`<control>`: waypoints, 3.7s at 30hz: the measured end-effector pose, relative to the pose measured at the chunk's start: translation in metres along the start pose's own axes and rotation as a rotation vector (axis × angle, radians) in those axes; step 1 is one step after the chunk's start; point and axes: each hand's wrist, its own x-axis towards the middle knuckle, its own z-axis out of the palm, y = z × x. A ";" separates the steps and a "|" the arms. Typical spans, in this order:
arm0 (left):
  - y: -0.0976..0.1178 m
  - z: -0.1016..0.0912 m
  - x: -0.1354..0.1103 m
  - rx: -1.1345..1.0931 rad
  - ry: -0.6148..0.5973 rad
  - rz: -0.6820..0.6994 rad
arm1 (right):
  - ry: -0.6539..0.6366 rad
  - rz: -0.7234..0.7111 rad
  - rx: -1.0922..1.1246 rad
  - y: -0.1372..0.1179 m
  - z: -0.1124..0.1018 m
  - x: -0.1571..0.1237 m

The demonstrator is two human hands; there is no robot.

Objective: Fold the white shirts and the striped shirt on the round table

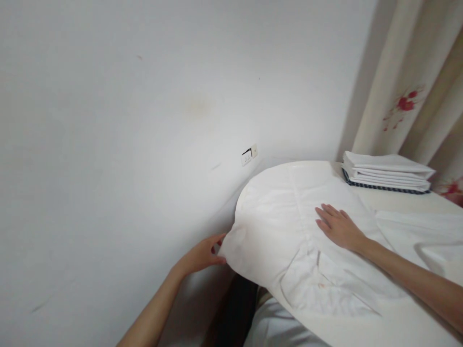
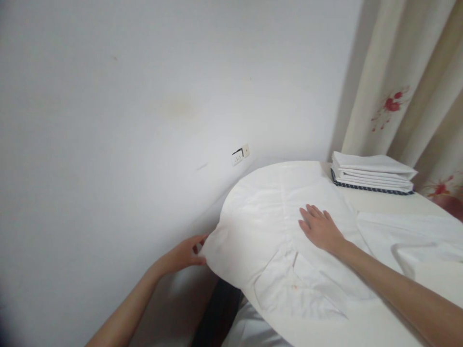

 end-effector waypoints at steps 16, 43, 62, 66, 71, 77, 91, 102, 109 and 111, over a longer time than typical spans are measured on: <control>-0.016 0.025 0.000 -0.375 0.247 -0.293 | -0.028 0.000 -0.019 0.000 -0.001 0.000; 0.149 0.060 0.054 0.329 0.144 0.516 | -0.112 0.013 0.041 -0.007 -0.022 0.001; -0.021 0.030 0.090 -0.007 0.460 -0.069 | -0.068 0.007 0.013 -0.006 -0.018 0.000; -0.015 0.033 0.088 0.011 0.424 0.046 | -0.062 -0.001 0.014 -0.005 -0.017 -0.001; -0.015 0.031 0.082 0.053 0.439 0.034 | -0.065 -0.005 0.006 -0.005 -0.018 -0.001; -0.018 0.025 0.080 0.065 0.427 -0.035 | -0.056 -0.001 0.003 -0.006 -0.017 -0.001; -0.009 0.022 0.070 0.108 0.531 -0.237 | -0.047 -0.010 -0.010 -0.004 -0.014 -0.001; 0.086 -0.059 0.097 0.204 0.993 0.123 | -0.058 -0.002 0.016 -0.005 -0.017 0.000; 0.168 -0.022 0.134 0.180 0.515 0.583 | -0.014 0.055 0.300 0.003 -0.022 0.009; 0.177 -0.005 0.136 0.154 0.318 0.658 | 0.087 0.190 0.536 0.008 -0.025 0.015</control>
